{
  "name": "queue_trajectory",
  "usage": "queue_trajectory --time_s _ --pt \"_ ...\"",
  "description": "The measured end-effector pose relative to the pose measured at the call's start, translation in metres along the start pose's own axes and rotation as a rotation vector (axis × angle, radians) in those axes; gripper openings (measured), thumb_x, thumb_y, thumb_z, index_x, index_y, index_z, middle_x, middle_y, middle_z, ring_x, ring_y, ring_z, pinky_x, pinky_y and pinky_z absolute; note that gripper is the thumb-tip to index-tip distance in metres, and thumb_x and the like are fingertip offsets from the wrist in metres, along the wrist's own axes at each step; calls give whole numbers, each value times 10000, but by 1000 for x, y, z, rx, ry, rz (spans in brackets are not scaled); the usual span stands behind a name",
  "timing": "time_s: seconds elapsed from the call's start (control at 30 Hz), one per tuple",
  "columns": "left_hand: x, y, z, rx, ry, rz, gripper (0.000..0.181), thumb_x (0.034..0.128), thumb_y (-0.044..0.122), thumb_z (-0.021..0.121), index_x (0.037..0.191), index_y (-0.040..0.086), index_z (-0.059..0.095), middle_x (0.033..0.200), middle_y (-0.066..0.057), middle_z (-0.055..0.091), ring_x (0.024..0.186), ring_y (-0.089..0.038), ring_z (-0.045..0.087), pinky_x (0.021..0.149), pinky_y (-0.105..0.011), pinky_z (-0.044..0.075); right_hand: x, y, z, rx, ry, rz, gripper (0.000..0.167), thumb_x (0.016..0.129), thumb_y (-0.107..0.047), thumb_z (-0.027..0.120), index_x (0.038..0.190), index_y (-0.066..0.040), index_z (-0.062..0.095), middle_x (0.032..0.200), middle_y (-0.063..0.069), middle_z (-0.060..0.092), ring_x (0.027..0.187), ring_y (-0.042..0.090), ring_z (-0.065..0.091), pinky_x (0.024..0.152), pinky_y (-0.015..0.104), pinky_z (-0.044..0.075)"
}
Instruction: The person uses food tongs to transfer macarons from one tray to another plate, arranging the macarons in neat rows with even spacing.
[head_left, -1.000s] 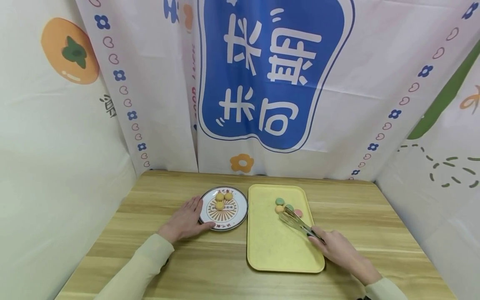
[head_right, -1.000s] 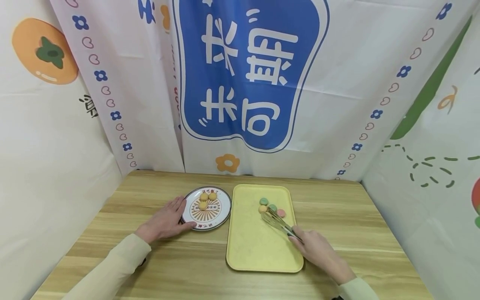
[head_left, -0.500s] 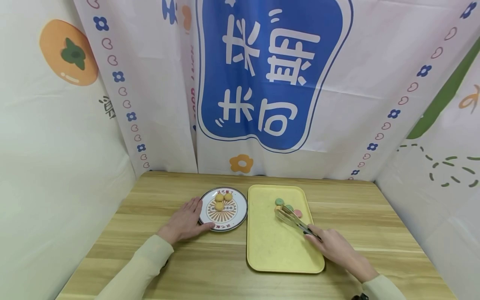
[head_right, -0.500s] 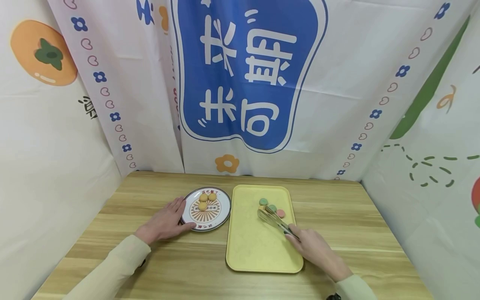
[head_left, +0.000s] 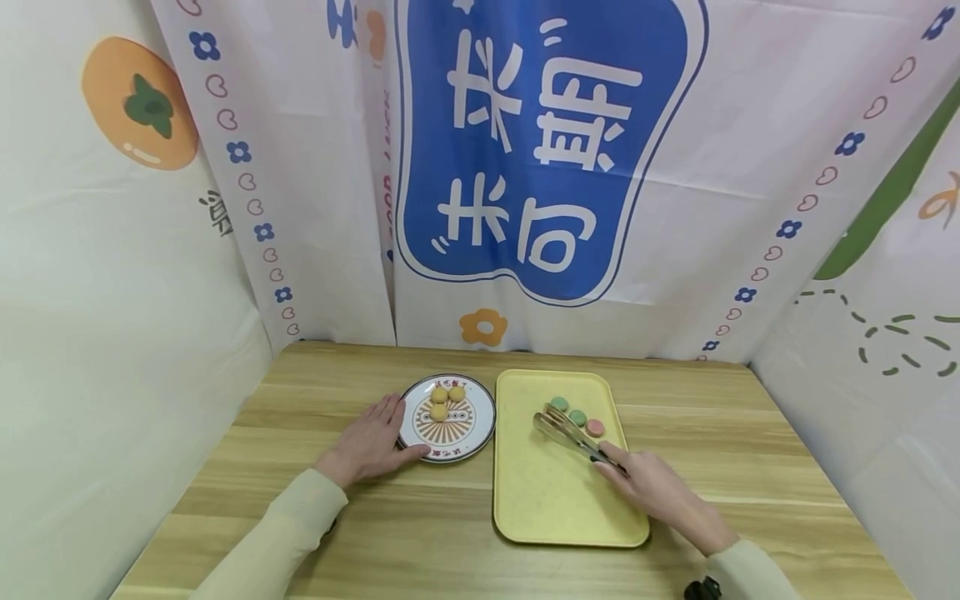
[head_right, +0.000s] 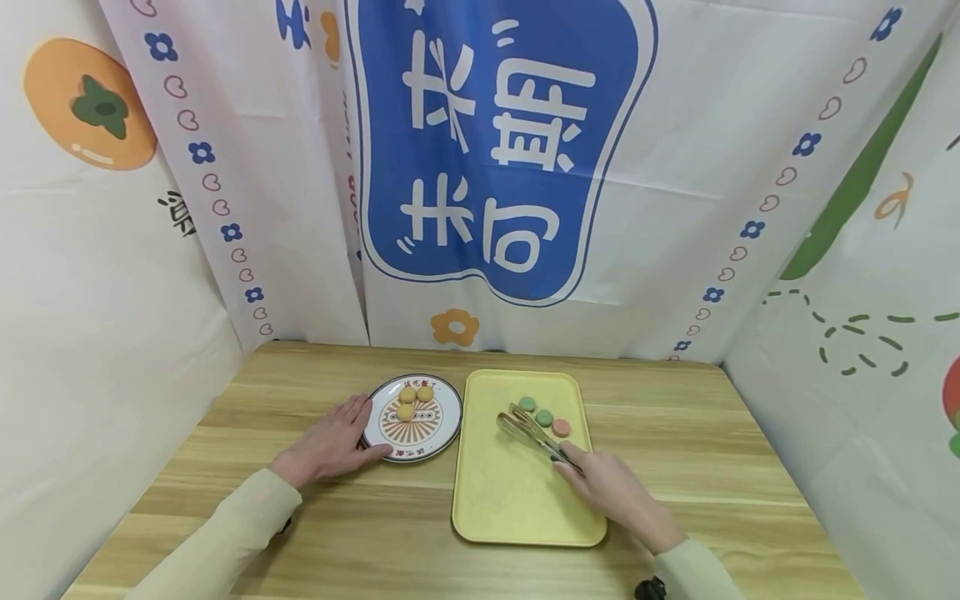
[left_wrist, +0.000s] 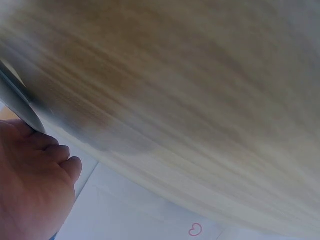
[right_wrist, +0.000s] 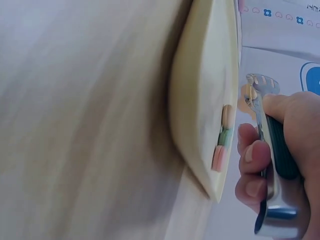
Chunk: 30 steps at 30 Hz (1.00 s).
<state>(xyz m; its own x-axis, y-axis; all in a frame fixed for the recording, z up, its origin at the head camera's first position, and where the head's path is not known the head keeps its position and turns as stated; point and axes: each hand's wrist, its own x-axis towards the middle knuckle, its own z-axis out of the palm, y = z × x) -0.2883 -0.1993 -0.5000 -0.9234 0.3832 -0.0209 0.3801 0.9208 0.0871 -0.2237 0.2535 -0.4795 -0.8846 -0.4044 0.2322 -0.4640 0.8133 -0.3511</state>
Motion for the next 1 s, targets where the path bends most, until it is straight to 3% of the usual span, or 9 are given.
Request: queue_trajectory --time_s 0.13,0.3,0.43,0.57,0.67,0.8,0.9,1.0 --pt "0 0 -1 -5 1 -3 1120 863 827 332 1500 -93 273 1583 -279 249 1483 -406 250 1223 -508 248 6 -6 -2 34 -41 44 477 974 -352 604 1357 -68 593 505 -143 279 411 -30 238 378 166 284" --pt "0 0 -1 -10 8 2 1117 866 822 338 1496 -99 277 1580 -282 253 1481 -408 253 1221 -513 250 15 -11 -2 39 -60 56 509 977 -361 598 1385 -59 561 506 -126 293 412 -16 255 382 171 298" --pt "0 0 -1 -11 4 3 1117 865 822 342 1498 -96 275 1579 -283 253 1480 -409 253 1220 -514 251 21 -14 2 27 -34 -13 360 989 -337 584 1221 -71 654 523 -134 306 423 -27 248 383 153 271" --pt "0 0 -1 -15 2 -1 1115 865 820 346 1500 -94 273 1581 -282 251 1481 -409 252 1219 -516 252 29 -18 4 50 -34 -65 166 998 -314 574 1025 -158 626 534 -151 303 425 -50 229 387 119 241" --pt "1 -1 0 -16 3 -2 1113 866 818 346 1500 -94 271 1584 -279 246 1483 -408 249 1220 -517 249 34 -21 4 68 -56 -56 290 999 -321 570 1149 -90 663 507 -148 305 407 -47 222 380 115 239" --pt "0 -1 0 -19 1 -3 1114 867 819 342 1504 -91 265 1585 -279 242 1484 -408 245 1222 -517 243 41 -26 5 77 -91 -26 471 1000 -343 562 1334 -13 589 498 -122 350 396 -27 247 374 135 270" --pt "0 -1 0 -23 2 -2 1109 869 815 349 1503 -93 266 1582 -284 246 1482 -412 247 1222 -517 243 47 -28 8 59 -83 -60 415 998 -331 571 1288 -39 626 569 -96 396 443 -18 284 403 146 304" --pt "-1 -1 -1 -22 1 -3 1107 871 811 355 1502 -94 267 1580 -287 247 1481 -414 248 1223 -516 243 52 -29 12 45 -46 -139 235 989 -281 596 1105 -88 664 602 -87 390 482 -20 293 428 144 313"
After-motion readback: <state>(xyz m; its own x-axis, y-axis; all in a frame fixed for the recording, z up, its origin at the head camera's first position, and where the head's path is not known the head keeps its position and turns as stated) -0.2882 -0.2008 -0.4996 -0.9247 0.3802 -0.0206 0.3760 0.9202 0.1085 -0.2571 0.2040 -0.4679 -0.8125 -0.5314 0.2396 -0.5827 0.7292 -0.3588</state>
